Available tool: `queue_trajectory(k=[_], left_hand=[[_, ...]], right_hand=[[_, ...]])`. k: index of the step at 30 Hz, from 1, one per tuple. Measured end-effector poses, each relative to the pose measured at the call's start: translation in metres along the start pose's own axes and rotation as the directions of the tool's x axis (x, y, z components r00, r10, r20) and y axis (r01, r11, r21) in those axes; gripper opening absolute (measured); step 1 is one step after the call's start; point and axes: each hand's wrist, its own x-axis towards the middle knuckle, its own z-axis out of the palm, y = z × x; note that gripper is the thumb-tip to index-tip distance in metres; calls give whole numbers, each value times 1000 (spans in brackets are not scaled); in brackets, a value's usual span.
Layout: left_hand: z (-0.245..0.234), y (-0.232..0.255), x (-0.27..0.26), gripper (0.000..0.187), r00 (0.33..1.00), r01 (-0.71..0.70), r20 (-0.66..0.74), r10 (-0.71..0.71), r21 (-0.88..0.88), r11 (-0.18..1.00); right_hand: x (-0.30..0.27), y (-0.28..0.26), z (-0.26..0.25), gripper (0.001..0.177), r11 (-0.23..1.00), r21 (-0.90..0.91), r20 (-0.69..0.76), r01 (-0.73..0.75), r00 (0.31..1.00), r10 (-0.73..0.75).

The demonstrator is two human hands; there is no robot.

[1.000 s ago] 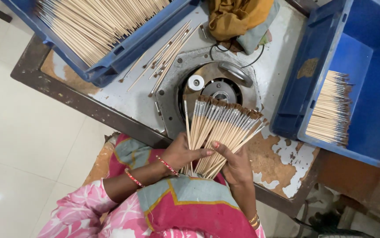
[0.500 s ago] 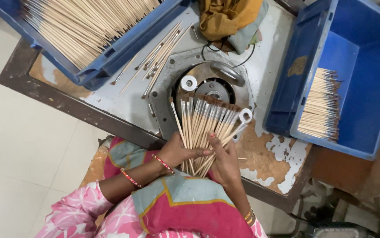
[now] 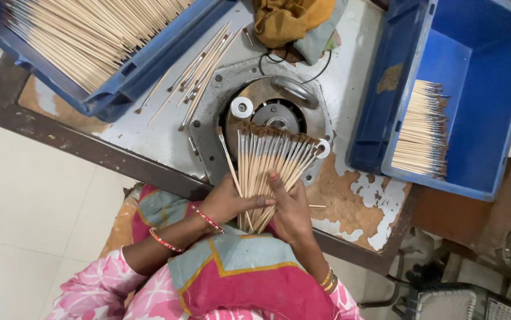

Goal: Feeding incense sticks into a specialized machine for processing on a factory floor.

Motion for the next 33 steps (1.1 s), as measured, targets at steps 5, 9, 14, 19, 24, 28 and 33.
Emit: queue_trajectory(k=[5, 9, 14, 19, 24, 28, 33], left_hand=[[5, 9, -3, 53, 997, 80, -1, -81, -51, 995], [7, 5, -3, 54, 997, 66, -24, -71, -147, 987], [3, 2, -4, 50, 986, 118, -94, -136, -175, 977], [0, -2, -2, 46, 986, 120, -92, -136, -160, 980], [2, 7, -3, 42, 985, 112, -109, -131, -163, 980], [3, 13, -2, 41, 991, 72, -107, -80, -78, 994], [6, 27, -4, 45, 993, 12, -118, -26, -121, 993]], right_hand=[[1, -11, -2, 32, 999, 14, 21, -31, 999, 31], [-1, -14, -7, 35, 1000, 31, 35, 7, 999, -8], [-4, -32, 18, 48, 999, 2, 60, 35, 998, -35], [1, -21, 12, 51, 996, 17, 54, 91, 994, -92], [4, -16, 9, 46, 994, 54, 66, 94, 993, -97], [0, -22, 16, 48, 994, 64, 71, 84, 994, -88], [-4, -25, 21, 48, 996, 59, 109, 71, 991, -77]])
